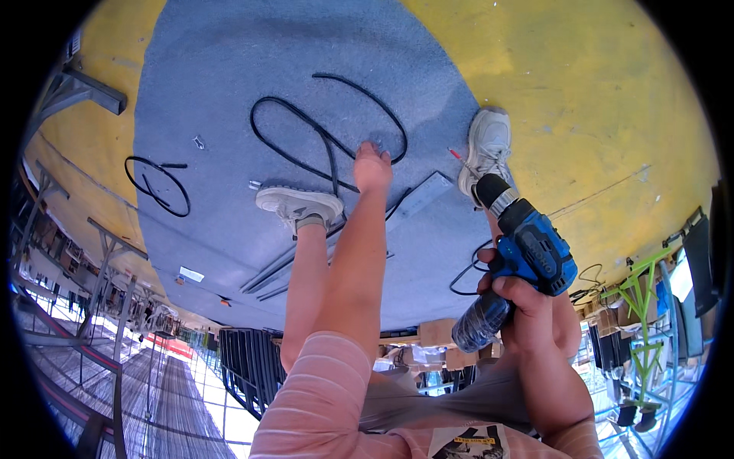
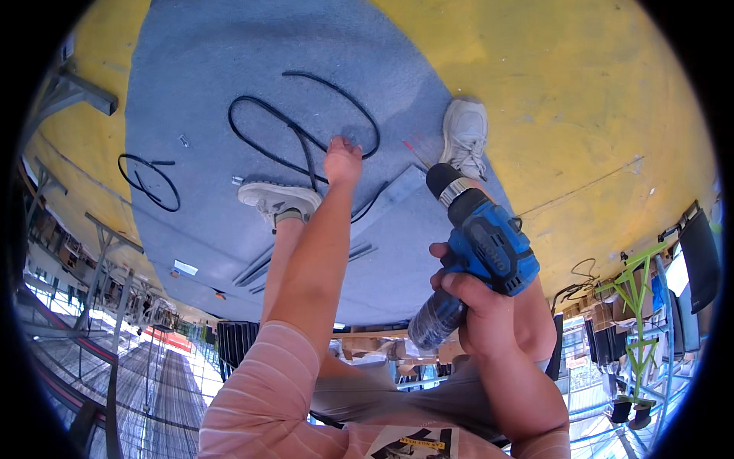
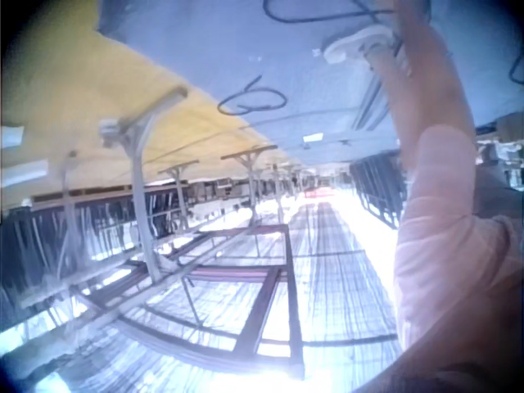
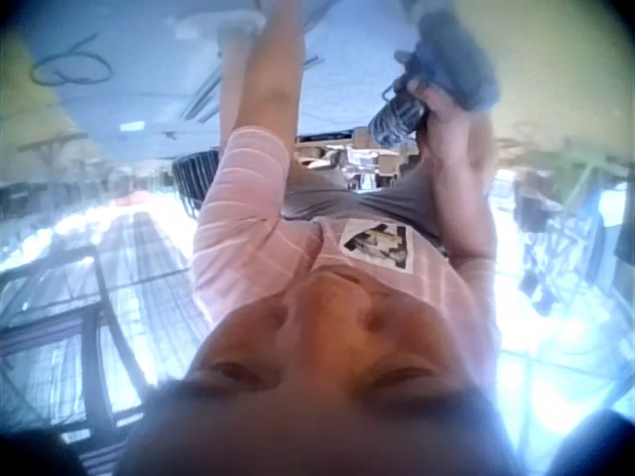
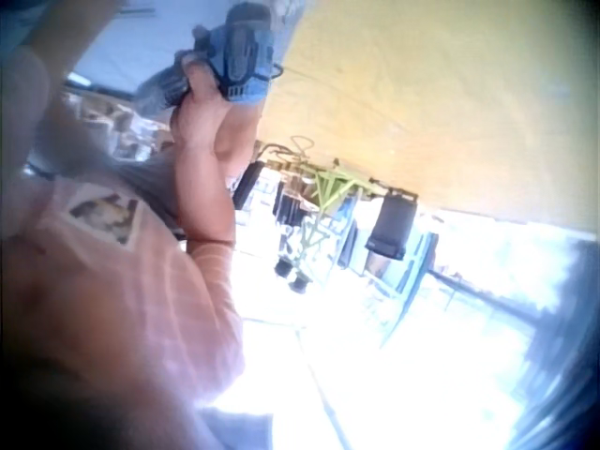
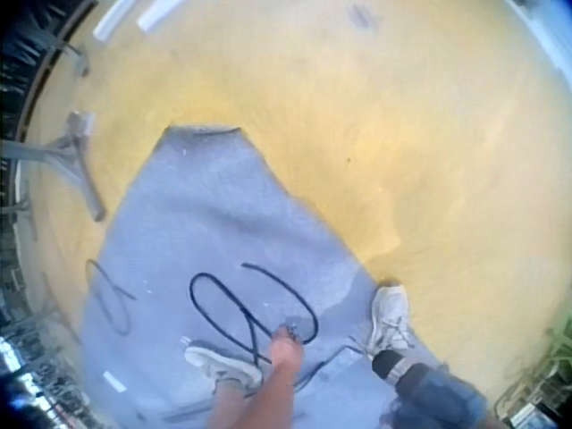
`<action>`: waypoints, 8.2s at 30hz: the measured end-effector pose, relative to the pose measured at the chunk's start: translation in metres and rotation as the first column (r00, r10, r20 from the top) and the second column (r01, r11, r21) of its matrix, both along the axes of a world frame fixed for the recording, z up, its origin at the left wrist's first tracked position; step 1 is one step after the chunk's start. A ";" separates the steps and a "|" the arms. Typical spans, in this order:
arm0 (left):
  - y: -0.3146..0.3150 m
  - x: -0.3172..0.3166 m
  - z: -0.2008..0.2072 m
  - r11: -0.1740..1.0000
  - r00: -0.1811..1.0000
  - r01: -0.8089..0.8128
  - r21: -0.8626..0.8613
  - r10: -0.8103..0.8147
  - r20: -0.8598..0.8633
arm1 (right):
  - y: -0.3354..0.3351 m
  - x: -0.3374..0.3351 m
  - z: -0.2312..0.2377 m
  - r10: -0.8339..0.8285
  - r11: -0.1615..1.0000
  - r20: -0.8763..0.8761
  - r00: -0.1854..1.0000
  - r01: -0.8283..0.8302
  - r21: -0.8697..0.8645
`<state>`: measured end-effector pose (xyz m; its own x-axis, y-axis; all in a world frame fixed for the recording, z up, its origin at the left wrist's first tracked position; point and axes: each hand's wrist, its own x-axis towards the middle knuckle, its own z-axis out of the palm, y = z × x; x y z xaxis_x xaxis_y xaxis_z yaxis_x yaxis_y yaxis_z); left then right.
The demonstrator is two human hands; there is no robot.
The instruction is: The person uses a power drill to drive screws into the corners of a large metal frame, using an L-square to check the alignment before drilling each screw.
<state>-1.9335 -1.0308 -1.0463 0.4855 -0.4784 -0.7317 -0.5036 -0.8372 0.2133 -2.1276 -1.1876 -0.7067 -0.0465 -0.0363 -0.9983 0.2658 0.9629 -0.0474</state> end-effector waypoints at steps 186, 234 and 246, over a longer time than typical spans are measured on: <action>-0.226 0.422 0.998 -0.503 -0.233 0.839 -0.207 -0.676 0.699 | 0.182 0.491 0.596 -0.515 0.142 0.478 0.711 0.621 -0.771; -0.081 0.489 1.033 0.853 0.334 0.167 -0.495 -0.521 -0.785 | 0.288 0.405 0.653 -0.131 -0.125 -0.578 0.805 -0.592 -0.796; -0.064 0.449 1.048 0.877 0.285 -0.095 -0.471 -0.429 -0.857 | 0.224 0.339 0.657 0.316 0.005 -0.534 0.784 -0.564 -0.826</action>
<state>-1.4845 -1.0949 0.0020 -0.5146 -0.7855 -0.3438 0.1393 -0.4722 0.8704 -1.7887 -0.9635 -0.0497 0.2416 -0.9620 -0.1271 -0.3224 0.0440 -0.9456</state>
